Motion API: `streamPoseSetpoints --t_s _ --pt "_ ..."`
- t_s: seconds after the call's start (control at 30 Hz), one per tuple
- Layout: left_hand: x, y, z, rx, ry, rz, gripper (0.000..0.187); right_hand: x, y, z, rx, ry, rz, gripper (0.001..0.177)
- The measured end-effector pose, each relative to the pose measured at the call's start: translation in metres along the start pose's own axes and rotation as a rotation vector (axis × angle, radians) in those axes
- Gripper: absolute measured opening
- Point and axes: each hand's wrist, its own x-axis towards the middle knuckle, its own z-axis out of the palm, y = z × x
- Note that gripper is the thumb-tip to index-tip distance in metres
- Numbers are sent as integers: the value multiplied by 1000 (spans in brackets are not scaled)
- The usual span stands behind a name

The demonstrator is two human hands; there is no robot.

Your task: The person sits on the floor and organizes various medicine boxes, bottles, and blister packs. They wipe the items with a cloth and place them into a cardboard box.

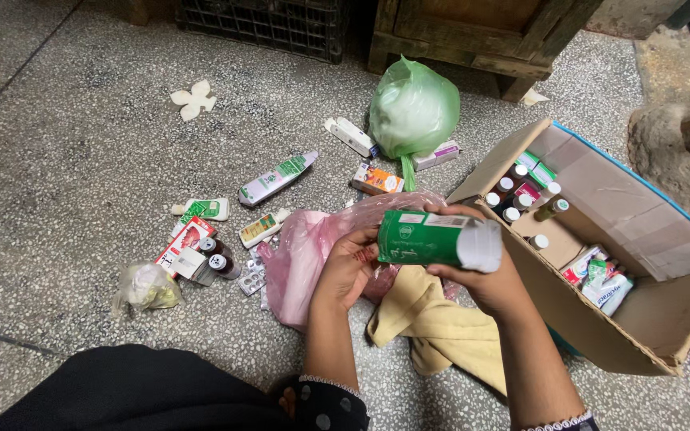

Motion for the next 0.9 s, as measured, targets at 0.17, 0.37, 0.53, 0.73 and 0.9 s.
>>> streamPoseSetpoints --t_s 0.17,0.37,0.53,0.73,0.9 --pt "6 8 22 355 -1 -34 40 -11 36 -11 738 91 174 92" --pt "0 29 97 529 -83 -65 51 -27 83 -4 1093 136 -43 109" --pt "-6 47 144 426 -152 -144 51 -32 114 -4 1274 154 -162 101" --pt "-5 46 148 396 -91 -159 43 -21 107 -2 1173 297 -125 90" --pt "7 23 119 432 35 -72 44 -16 74 1 1101 87 -49 98"
